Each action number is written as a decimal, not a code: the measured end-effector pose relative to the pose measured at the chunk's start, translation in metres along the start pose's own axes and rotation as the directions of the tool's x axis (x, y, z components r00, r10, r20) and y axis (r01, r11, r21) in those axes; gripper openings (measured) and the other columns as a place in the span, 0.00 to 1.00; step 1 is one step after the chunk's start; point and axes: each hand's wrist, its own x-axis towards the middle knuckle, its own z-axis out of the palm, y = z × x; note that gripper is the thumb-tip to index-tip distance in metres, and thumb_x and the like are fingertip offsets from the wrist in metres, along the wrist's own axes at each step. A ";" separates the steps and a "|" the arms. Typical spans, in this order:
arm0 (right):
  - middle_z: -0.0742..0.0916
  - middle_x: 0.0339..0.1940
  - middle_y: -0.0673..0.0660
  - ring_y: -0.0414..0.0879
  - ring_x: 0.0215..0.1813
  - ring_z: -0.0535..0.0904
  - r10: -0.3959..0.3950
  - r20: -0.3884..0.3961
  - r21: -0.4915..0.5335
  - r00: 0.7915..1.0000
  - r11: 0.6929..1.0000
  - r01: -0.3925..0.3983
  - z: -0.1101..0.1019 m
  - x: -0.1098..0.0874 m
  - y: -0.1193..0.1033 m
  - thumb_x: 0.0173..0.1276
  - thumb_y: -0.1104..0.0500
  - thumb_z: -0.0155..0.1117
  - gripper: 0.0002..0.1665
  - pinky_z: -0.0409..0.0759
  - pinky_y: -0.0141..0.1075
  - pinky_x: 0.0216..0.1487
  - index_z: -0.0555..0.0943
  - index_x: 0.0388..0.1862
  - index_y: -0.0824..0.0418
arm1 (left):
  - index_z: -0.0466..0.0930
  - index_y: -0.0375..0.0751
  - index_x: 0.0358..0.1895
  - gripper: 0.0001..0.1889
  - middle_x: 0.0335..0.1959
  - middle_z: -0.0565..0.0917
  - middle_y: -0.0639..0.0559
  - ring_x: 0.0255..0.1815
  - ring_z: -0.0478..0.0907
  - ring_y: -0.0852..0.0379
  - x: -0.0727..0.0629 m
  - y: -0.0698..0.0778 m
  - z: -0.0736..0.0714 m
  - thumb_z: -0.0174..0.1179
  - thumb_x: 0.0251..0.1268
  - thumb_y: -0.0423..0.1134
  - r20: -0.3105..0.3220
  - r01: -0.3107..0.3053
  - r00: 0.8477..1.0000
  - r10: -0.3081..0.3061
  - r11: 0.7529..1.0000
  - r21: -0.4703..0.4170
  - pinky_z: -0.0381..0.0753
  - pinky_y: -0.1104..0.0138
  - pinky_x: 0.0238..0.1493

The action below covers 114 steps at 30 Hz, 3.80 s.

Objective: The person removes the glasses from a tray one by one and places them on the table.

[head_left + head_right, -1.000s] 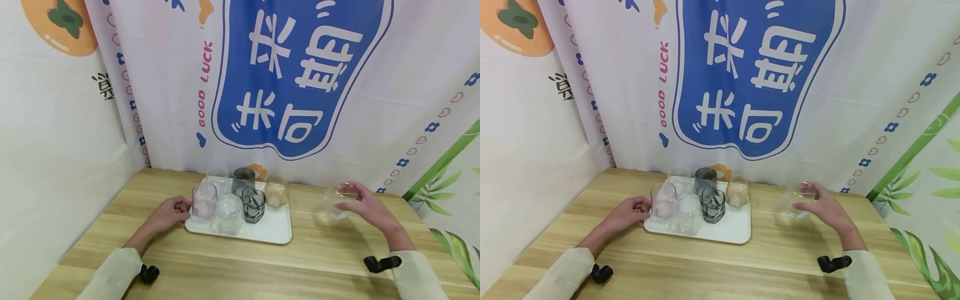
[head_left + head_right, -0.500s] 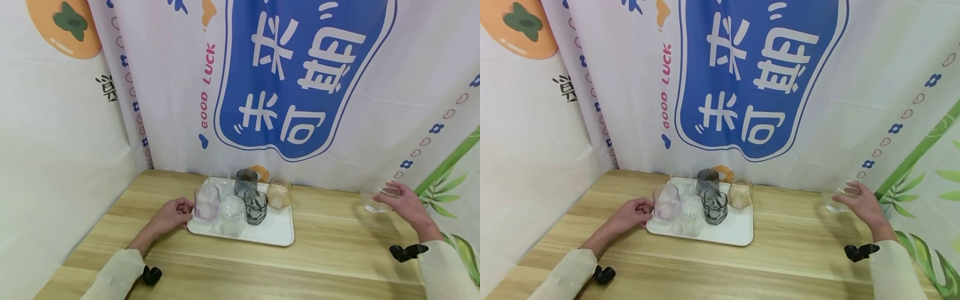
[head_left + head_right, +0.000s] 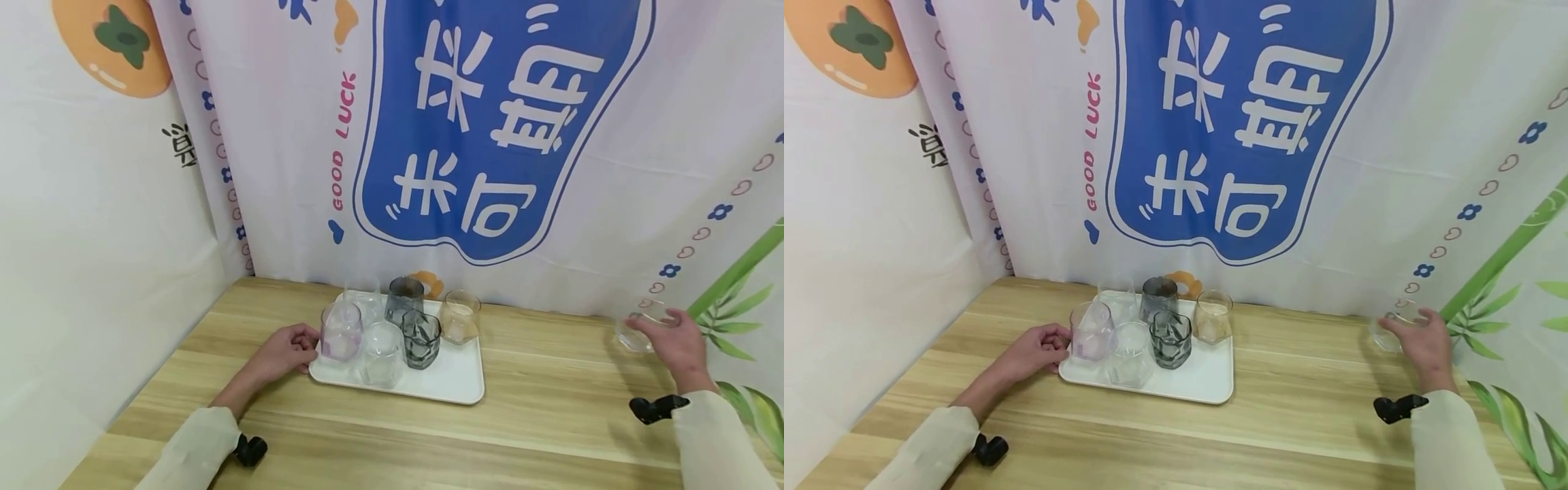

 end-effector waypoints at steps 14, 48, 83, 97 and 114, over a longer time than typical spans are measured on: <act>0.61 0.73 0.84 0.78 0.69 0.61 0.020 -0.023 -0.007 1.000 1.000 -0.021 -0.003 0.000 0.007 0.70 0.39 0.67 0.63 0.69 0.67 0.60 0.44 0.79 0.78 | 0.75 0.23 0.55 0.18 0.33 0.78 0.43 0.32 0.78 0.52 0.002 -0.001 -0.001 0.62 0.63 0.26 -0.001 -0.006 1.000 0.006 1.000 0.005 0.86 0.63 0.31; 0.44 0.76 0.86 0.85 0.73 0.45 0.005 0.050 0.015 0.999 1.000 -0.006 0.000 0.000 0.014 0.70 0.40 0.68 0.70 0.52 0.75 0.69 0.32 0.78 0.79 | 0.76 0.27 0.53 0.16 0.33 0.77 0.44 0.30 0.77 0.53 0.000 -0.002 0.000 0.62 0.61 0.25 -0.024 -0.014 1.000 0.015 0.999 0.037 0.85 0.64 0.30; 0.70 0.73 0.71 0.70 0.70 0.69 -0.469 0.264 0.145 0.843 0.883 0.447 0.134 -0.060 -0.113 0.71 0.55 0.71 0.43 0.76 0.61 0.63 0.62 0.77 0.69 | 0.75 0.27 0.53 0.17 0.32 0.77 0.44 0.30 0.77 0.53 0.002 -0.006 -0.001 0.62 0.61 0.26 -0.007 -0.038 0.999 0.039 0.998 0.054 0.85 0.63 0.29; 0.72 0.73 0.69 0.67 0.69 0.71 -0.514 0.338 0.224 0.788 0.858 0.463 0.178 -0.072 -0.139 0.69 0.52 0.73 0.45 0.77 0.59 0.63 0.63 0.78 0.66 | 0.74 0.27 0.53 0.17 0.32 0.76 0.44 0.30 0.77 0.53 0.002 -0.006 0.000 0.62 0.60 0.26 -0.008 -0.051 0.999 0.051 0.997 0.051 0.85 0.63 0.29; 0.68 0.77 0.67 0.66 0.73 0.66 -0.436 0.375 0.210 0.818 0.900 0.383 0.203 -0.073 -0.154 0.68 0.49 0.74 0.51 0.74 0.58 0.67 0.59 0.81 0.61 | 0.75 0.27 0.54 0.17 0.32 0.77 0.44 0.30 0.77 0.53 0.001 -0.005 0.000 0.62 0.61 0.26 -0.008 -0.044 0.999 0.045 0.998 0.050 0.86 0.63 0.29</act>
